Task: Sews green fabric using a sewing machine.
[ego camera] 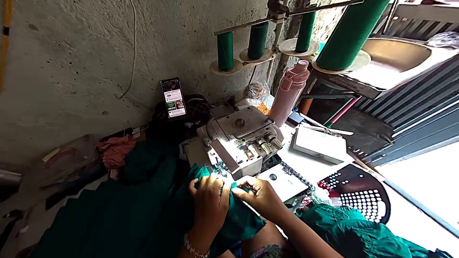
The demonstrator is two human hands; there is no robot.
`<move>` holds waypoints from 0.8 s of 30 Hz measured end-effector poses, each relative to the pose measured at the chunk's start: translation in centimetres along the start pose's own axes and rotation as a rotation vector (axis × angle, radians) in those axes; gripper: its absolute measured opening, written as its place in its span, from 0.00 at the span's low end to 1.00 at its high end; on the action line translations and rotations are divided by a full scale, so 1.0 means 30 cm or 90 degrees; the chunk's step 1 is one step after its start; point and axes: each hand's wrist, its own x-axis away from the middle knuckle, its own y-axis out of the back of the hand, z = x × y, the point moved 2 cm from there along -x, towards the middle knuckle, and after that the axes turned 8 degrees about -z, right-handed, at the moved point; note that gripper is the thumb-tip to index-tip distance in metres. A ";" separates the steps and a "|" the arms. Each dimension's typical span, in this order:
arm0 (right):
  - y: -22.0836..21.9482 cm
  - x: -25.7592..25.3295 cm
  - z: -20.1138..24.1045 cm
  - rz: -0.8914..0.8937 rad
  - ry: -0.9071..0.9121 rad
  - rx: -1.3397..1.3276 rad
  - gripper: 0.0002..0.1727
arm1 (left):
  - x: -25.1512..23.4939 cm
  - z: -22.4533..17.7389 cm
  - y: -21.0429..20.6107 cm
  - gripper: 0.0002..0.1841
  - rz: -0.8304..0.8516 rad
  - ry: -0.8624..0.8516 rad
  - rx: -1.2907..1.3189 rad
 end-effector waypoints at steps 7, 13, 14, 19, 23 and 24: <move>0.003 0.013 -0.007 -0.033 -0.055 -0.090 0.07 | 0.039 0.035 0.094 0.26 -0.021 -0.060 -0.119; -0.025 0.030 0.043 0.208 -0.115 -0.277 0.18 | 0.079 0.057 0.129 0.19 0.060 -0.077 -0.013; -0.026 0.028 0.044 0.270 -0.121 -0.296 0.23 | 0.083 0.055 0.139 0.17 0.069 -0.081 0.000; -0.025 0.017 0.028 0.467 -0.086 -0.325 0.26 | 0.103 0.043 0.174 0.15 0.086 -0.094 0.013; -0.043 0.016 0.007 0.362 0.083 -0.203 0.11 | 0.110 0.037 0.193 0.16 0.063 -0.113 -0.005; -0.051 0.020 -0.001 0.290 0.135 -0.149 0.10 | 0.113 0.023 0.199 0.16 0.049 -0.120 -0.016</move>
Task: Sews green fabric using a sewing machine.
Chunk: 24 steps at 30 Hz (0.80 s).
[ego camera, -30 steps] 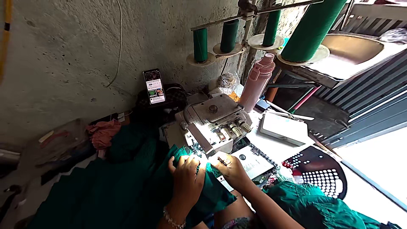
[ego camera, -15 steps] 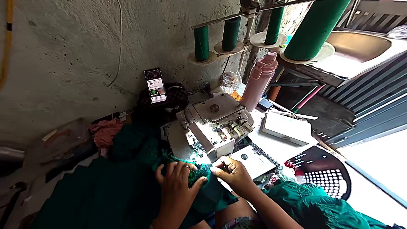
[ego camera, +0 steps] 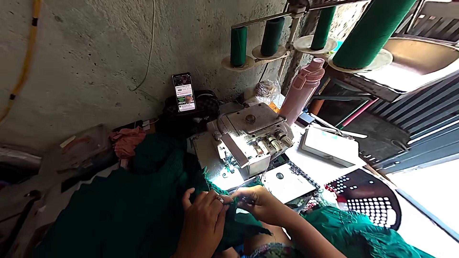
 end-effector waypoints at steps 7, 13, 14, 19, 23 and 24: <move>-0.052 0.025 -0.016 -0.263 0.053 -0.021 0.14 | 0.025 -0.198 -0.047 0.12 -0.101 -0.015 -0.074; -0.070 0.037 -0.018 -0.333 -0.078 -0.116 0.15 | 0.027 -0.228 -0.100 0.11 -0.146 -0.044 -0.144; -0.072 0.037 -0.016 -0.338 -0.104 -0.140 0.15 | 0.026 -0.228 -0.103 0.11 -0.150 -0.050 -0.156; -0.082 0.029 0.008 -0.411 -0.243 -0.279 0.16 | 0.030 -0.255 -0.115 0.10 -0.128 -0.043 -0.169; -0.082 0.032 0.001 -0.440 -0.302 -0.328 0.16 | 0.045 -0.269 -0.132 0.12 -0.096 -0.019 -0.149; -0.083 0.034 0.001 -0.445 -0.312 -0.335 0.16 | 0.046 -0.270 -0.136 0.12 -0.091 -0.021 -0.150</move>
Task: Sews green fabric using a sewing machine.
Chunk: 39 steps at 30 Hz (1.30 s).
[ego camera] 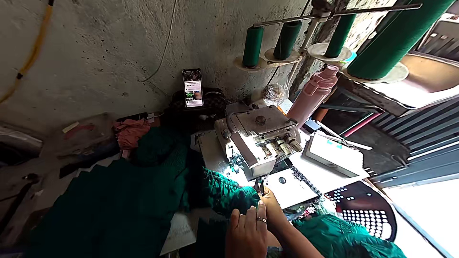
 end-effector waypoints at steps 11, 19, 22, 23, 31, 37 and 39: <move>0.023 -0.021 -0.016 0.009 0.040 0.055 0.13 | -0.026 0.048 0.009 0.17 0.045 0.130 0.214; -0.001 -0.018 0.098 0.089 0.387 0.291 0.15 | -0.069 0.334 0.016 0.22 0.249 0.379 0.489; 0.007 -0.002 0.095 0.075 0.498 0.317 0.14 | -0.075 0.353 0.004 0.15 0.226 0.416 0.602; 0.012 0.005 0.091 0.071 0.523 0.353 0.16 | -0.077 0.354 0.001 0.14 0.214 0.421 0.634; -0.039 0.087 0.128 0.097 0.745 0.601 0.08 | -0.077 0.402 0.003 0.14 0.093 0.214 0.628; -0.239 0.190 0.141 0.307 0.707 0.580 0.11 | 0.045 0.563 0.224 0.14 0.046 0.301 0.714; -0.319 0.203 0.069 0.365 0.680 0.565 0.09 | 0.125 0.624 0.375 0.10 -0.036 0.386 0.604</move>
